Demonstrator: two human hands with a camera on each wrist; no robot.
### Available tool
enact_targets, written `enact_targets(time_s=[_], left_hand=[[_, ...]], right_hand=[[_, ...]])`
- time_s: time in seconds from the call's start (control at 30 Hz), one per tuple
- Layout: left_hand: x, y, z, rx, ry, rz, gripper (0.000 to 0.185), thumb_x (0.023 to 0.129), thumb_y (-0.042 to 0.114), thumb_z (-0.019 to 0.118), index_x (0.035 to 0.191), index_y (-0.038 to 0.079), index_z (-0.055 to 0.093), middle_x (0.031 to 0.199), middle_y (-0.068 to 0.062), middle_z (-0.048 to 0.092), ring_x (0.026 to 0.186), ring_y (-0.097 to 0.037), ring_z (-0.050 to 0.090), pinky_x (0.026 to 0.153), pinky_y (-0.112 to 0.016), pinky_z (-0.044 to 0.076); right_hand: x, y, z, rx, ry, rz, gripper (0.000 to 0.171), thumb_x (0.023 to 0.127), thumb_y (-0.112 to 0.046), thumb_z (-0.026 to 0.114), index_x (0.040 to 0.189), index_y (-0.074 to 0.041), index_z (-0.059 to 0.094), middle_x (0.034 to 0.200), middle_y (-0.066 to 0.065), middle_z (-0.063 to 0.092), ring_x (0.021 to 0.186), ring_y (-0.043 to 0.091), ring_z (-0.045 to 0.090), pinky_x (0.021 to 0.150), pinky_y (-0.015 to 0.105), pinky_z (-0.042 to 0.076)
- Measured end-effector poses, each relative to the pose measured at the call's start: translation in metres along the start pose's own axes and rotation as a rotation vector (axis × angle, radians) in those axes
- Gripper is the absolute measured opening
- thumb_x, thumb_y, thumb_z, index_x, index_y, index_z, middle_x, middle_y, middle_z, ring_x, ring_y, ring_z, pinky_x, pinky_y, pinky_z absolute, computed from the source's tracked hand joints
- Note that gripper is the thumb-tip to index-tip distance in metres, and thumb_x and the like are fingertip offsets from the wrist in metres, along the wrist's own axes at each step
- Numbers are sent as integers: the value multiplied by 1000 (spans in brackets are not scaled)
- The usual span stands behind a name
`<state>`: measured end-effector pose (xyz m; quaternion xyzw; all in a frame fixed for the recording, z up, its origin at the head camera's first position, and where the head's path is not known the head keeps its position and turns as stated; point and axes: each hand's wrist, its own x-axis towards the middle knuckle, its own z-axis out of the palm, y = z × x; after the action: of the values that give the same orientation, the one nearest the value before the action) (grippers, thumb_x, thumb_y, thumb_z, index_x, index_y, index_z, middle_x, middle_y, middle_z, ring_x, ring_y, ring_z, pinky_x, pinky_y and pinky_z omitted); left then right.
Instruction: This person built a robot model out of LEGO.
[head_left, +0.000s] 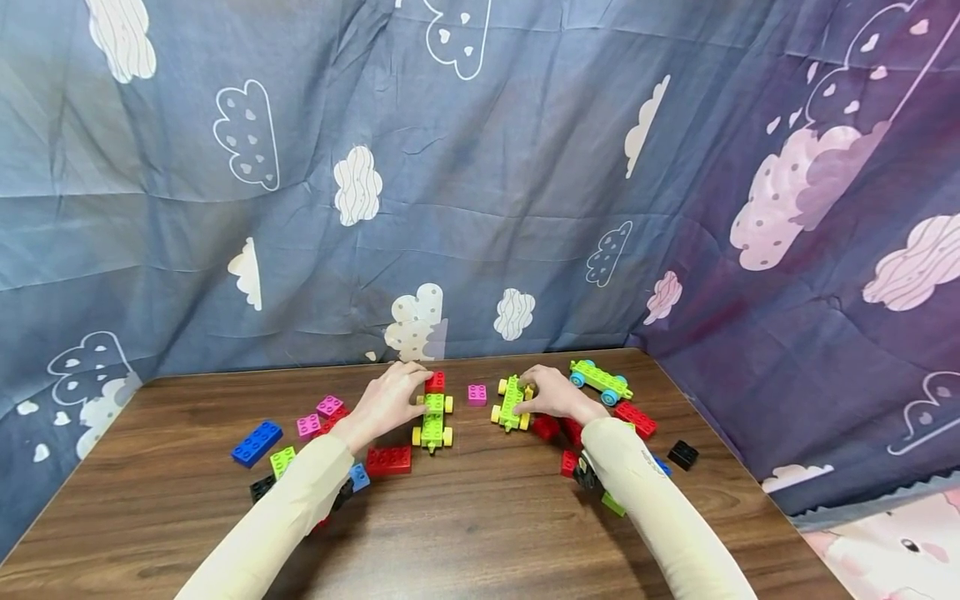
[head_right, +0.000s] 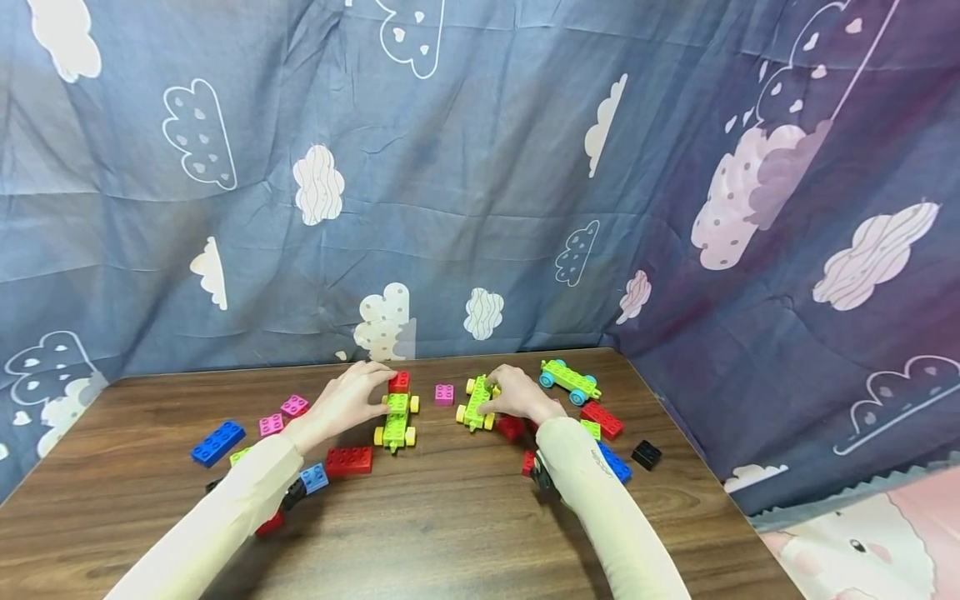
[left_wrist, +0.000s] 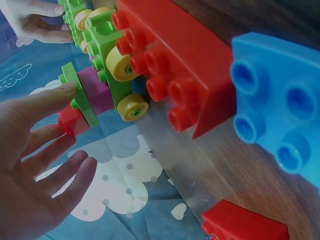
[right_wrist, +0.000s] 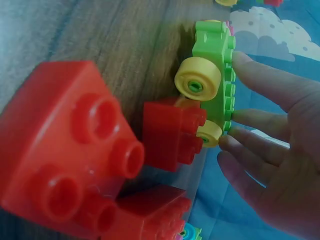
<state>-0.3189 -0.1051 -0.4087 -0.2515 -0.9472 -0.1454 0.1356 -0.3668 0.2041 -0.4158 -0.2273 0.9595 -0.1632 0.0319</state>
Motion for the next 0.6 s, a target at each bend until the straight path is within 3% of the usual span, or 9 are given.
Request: enact_targets(time_s=[0.6], left_hand=[[2, -5, 2, 20, 31, 27, 50, 79, 20, 84, 124, 5, 67, 123, -10, 66, 115, -27, 59, 86, -46, 58]], right_hand=[[-15, -14, 3, 17, -6, -39, 55, 79, -36, 83, 116, 1, 69, 122, 16, 65, 112, 31, 61, 96, 46, 52]])
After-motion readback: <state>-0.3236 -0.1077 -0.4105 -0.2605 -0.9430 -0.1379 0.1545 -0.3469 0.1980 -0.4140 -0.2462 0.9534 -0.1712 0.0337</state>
